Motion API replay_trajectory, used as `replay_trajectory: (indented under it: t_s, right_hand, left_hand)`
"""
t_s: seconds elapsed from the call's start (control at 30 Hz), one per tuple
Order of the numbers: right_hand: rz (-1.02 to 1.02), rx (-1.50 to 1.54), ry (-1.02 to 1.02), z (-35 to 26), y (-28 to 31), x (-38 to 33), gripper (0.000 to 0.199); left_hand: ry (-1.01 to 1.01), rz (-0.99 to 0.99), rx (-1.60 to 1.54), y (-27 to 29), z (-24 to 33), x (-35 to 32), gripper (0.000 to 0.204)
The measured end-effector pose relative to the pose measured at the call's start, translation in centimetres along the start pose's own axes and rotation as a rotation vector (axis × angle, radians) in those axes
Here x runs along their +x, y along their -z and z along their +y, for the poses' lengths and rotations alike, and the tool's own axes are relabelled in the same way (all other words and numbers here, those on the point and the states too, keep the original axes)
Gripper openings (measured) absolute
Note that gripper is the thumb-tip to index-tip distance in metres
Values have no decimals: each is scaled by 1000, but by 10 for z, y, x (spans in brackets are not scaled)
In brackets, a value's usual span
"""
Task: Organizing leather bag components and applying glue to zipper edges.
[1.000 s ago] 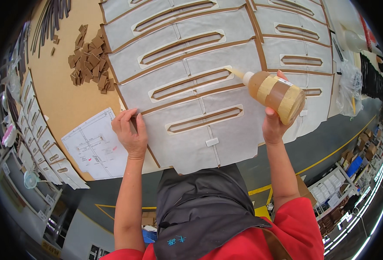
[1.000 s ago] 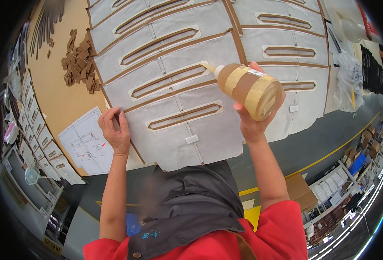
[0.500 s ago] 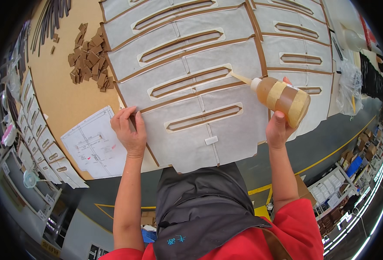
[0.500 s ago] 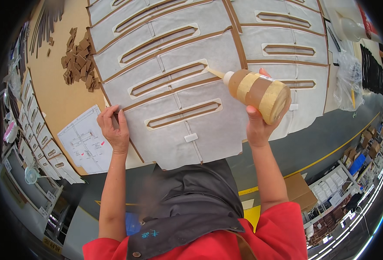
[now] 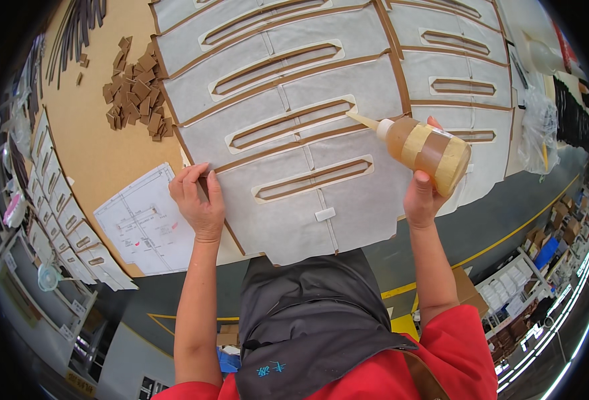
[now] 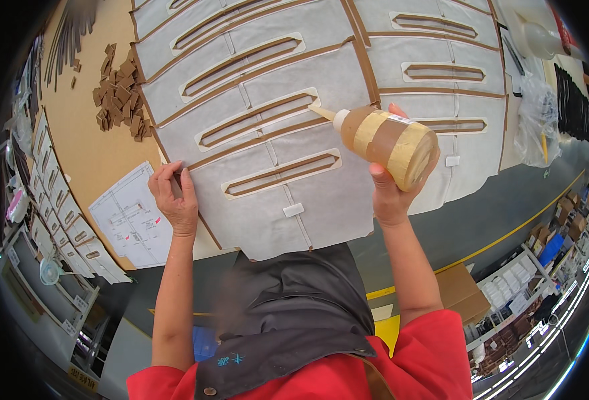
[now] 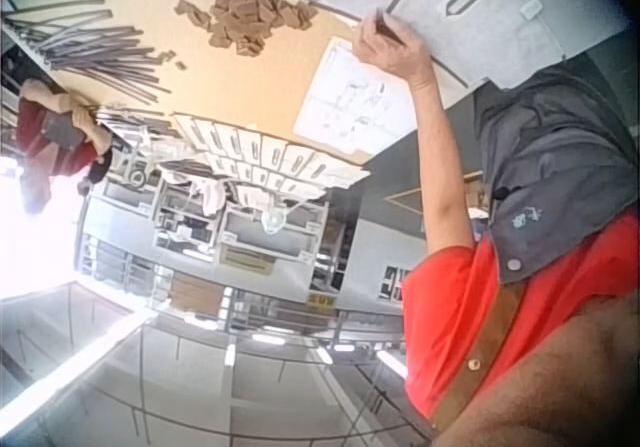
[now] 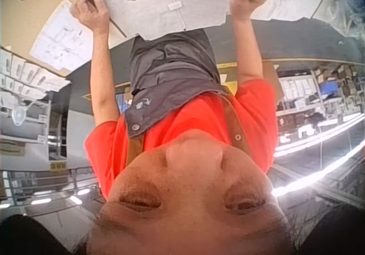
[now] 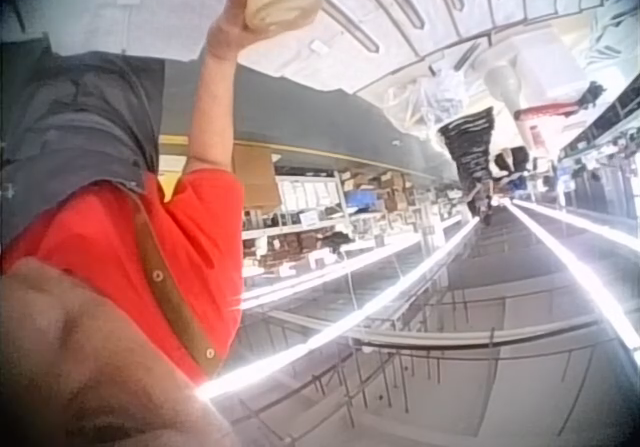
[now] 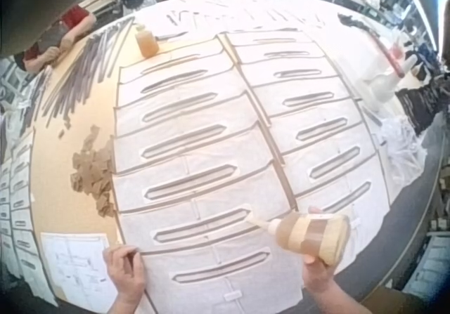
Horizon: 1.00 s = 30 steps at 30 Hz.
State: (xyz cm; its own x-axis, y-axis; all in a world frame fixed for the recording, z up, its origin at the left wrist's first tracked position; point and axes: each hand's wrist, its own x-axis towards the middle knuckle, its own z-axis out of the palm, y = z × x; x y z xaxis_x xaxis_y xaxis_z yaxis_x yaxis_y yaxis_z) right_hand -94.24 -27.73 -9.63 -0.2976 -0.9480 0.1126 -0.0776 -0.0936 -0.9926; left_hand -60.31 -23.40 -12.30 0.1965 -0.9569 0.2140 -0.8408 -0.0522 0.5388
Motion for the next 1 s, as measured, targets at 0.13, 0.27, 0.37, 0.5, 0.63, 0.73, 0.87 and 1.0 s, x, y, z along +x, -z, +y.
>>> replay_trajectory:
  t_s: [0.13, 0.27, 0.37, 0.5, 0.63, 0.73, 0.87, 1.0]
  right_hand:
    - [18, -32, -13, -1, 6, 1, 85]
    - [14, -15, -10, -1, 4, 2, 84]
    - [10, -17, 37, 4, 0, 8, 84]
    - [9, -4, 46, 3, -4, 14, 83]
    - [27, 9, 80, 2, 1, 6, 79]
    - [108, 428, -296, -24, -3, 1, 69]
    - [222, 1491, -834, -49, 17, 28, 61]
    - [170, 1122, -558, -66, -17, 21, 60]
  left_hand:
    - [8, 0, -11, 0, 0, -1, 20]
    - [-3, 3, -7, 1, 0, 0, 21]
    - [-5, 0, -2, 0, -1, 0, 21]
    - [-40, 1, 30, 1, 2, 2, 20]
    - [-28, 22, 2, 3, 0, 2, 21]
    - [-10, 50, -16, 4, -4, 0, 23]
    - [105, 73, -248, 7, 3, 3, 25]
    - [-54, 84, -150, 10, 4, 20, 23]
